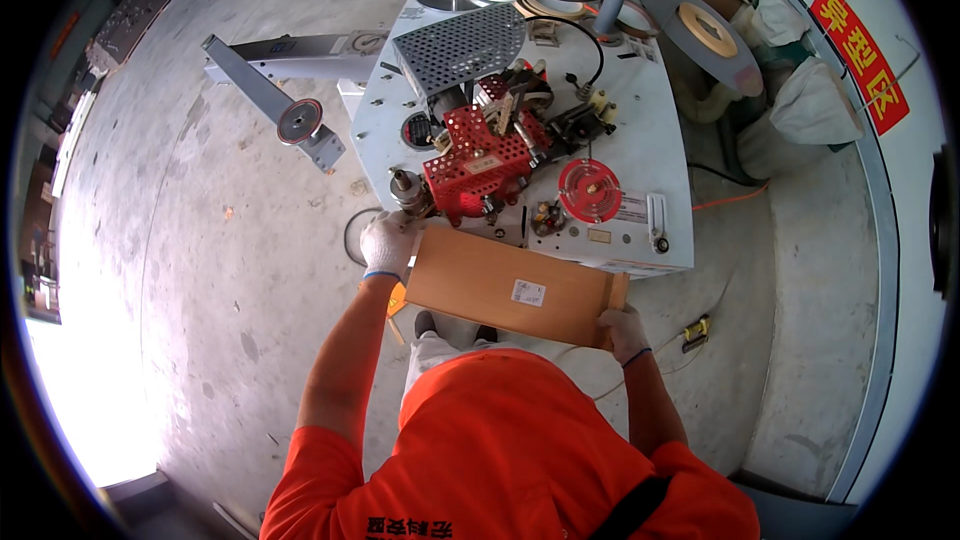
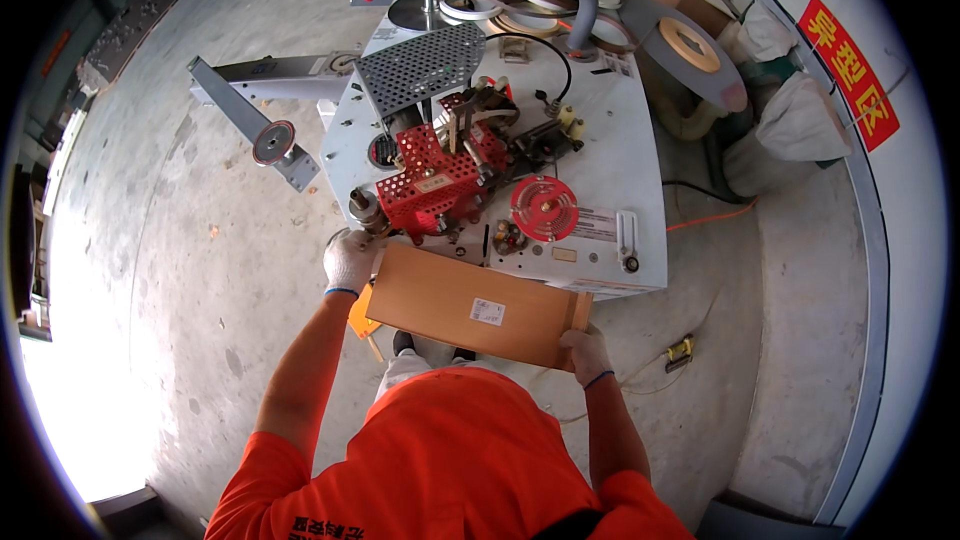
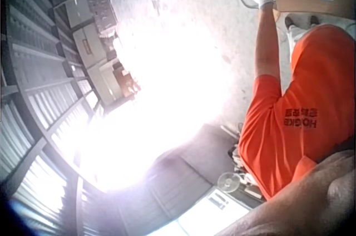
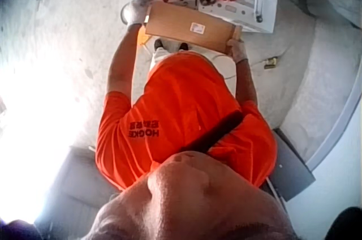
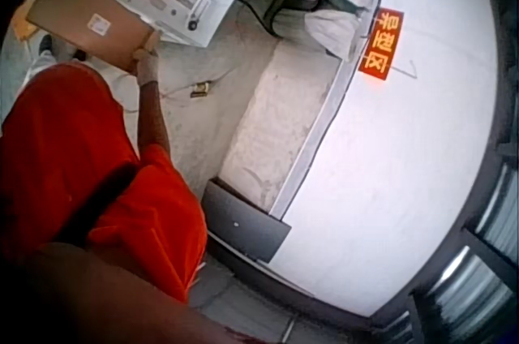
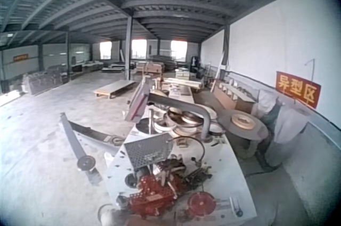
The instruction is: The person uses a heat gun to soften adhesive on a wooden board and applies a thin wooden strip to its edge. They then use a utility knife to trim the strip flush with the board's surface. The person repeats this process on another section of the board, ensuring a smooth finish.
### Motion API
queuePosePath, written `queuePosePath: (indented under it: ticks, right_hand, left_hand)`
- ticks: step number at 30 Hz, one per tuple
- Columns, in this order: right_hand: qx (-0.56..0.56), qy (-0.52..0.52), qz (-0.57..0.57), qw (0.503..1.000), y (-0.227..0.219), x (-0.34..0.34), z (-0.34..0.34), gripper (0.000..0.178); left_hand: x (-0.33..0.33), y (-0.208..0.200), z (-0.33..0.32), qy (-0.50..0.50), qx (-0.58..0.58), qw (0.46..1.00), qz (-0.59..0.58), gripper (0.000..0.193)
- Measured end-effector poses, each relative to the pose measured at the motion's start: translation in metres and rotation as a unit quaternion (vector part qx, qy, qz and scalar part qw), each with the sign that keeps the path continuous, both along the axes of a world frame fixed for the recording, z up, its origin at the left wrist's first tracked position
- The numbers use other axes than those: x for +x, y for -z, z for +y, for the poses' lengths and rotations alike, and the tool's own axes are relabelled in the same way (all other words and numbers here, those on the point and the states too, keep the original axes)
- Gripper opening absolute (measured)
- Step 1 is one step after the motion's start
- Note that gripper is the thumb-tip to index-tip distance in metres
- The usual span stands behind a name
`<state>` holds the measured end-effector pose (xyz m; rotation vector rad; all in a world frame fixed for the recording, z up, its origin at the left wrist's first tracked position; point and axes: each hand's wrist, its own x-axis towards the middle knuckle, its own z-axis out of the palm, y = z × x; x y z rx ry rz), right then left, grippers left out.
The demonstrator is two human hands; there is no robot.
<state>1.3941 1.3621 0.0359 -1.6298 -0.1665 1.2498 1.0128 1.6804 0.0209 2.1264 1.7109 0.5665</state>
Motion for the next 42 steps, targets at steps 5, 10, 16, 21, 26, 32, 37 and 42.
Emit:
queuePosePath:
  ticks: [5,10,16,21,26,32,37,42]
  right_hand:
    - [-0.013,-0.005,-0.001,1.000,0.001,0.001,0.002,0.049]
    - [0.000,0.007,0.013,1.000,-0.007,-0.004,0.005,0.049]
    - [0.019,-0.003,0.008,1.000,0.004,-0.004,0.008,0.049]
    - [0.011,-0.010,0.001,1.000,0.017,0.000,0.009,0.043]
    - [-0.004,-0.021,-0.014,1.000,0.024,0.007,0.007,0.049]
    - [-0.016,-0.016,-0.017,1.000,-0.004,-0.006,0.019,0.043]
    - [0.007,-0.028,-0.020,0.999,-0.005,-0.007,0.025,0.046]
    - [-0.005,-0.031,-0.012,0.999,0.014,0.004,0.026,0.041]
  left_hand:
    - [-0.013,0.005,0.009,0.010,0.024,1.000,-0.003,0.028]
    - [-0.017,0.002,0.008,0.013,0.024,0.999,-0.032,0.024]
    - [-0.025,-0.002,0.009,0.012,0.017,0.999,-0.039,0.021]
    - [-0.032,0.000,0.011,0.018,0.026,0.999,-0.042,0.020]
    - [-0.038,-0.004,0.011,0.022,0.025,0.999,-0.040,0.019]
    - [-0.044,-0.009,0.012,0.008,-0.012,1.000,-0.018,0.021]
    - [-0.051,-0.001,0.013,0.003,0.036,0.999,-0.030,0.018]
    - [-0.054,-0.007,0.014,0.004,0.022,1.000,-0.014,0.019]
